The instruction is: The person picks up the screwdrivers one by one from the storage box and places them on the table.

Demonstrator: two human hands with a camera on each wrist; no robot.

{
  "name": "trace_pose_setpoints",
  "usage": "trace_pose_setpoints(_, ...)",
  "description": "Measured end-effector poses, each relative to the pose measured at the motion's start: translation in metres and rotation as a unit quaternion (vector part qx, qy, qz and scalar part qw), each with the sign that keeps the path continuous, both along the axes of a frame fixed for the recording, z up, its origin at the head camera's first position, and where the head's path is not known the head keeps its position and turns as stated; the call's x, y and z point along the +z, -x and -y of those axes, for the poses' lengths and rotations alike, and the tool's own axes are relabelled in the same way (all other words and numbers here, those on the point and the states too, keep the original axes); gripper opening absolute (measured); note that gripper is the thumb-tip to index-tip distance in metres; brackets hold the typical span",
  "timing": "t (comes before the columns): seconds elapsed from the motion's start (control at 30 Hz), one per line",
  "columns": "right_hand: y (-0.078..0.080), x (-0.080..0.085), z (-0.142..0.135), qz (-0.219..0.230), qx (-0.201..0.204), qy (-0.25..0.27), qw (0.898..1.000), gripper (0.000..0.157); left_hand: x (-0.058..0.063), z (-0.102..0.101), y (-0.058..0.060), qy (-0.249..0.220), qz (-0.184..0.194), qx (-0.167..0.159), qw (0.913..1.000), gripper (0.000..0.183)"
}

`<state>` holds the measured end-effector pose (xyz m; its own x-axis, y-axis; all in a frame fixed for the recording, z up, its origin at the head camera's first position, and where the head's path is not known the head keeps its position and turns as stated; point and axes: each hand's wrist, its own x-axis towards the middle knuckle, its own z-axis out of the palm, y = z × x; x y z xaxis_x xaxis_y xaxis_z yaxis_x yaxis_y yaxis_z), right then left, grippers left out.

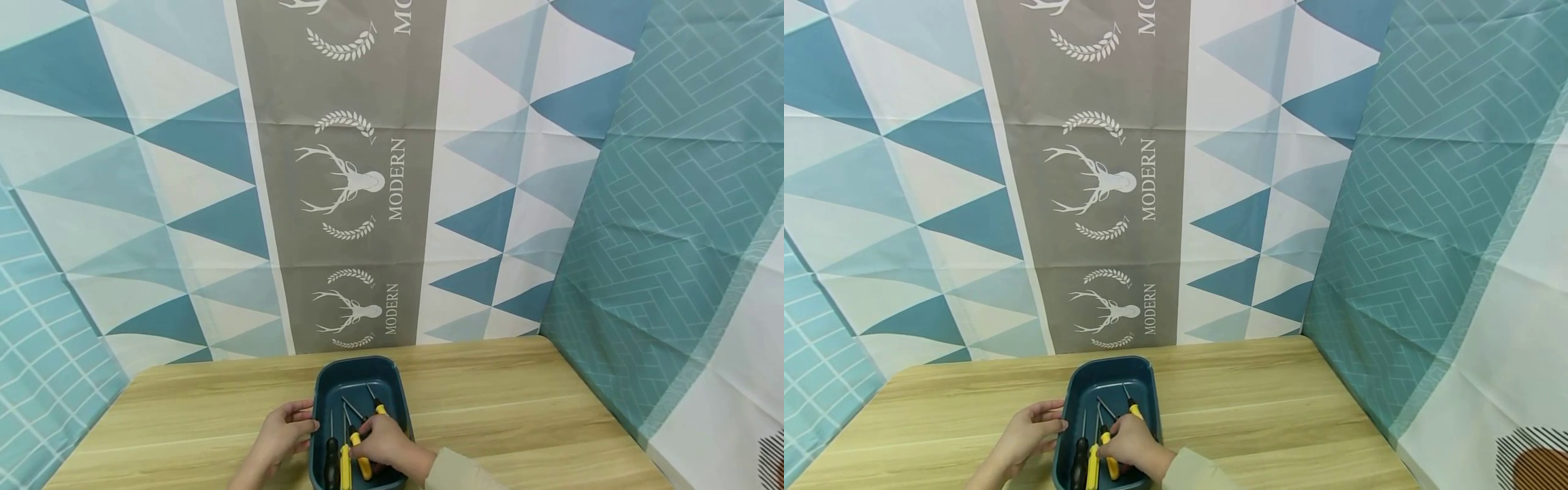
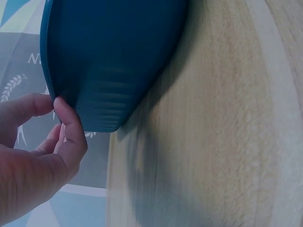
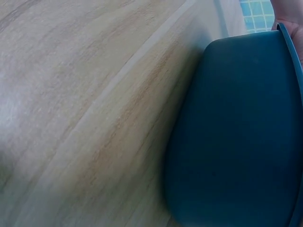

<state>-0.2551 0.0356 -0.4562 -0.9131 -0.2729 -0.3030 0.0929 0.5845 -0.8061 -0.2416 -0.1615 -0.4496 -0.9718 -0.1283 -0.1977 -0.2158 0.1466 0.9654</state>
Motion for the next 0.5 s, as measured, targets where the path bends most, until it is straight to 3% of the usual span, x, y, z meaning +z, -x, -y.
trace_pose_setpoints(0.5,0.0016,-0.007,0.0031,-0.035,0.011,-0.021,0.999,0.029,-0.0004,-0.0008,0.0011,0.0,-0.002,0.002,1.0,0.049)
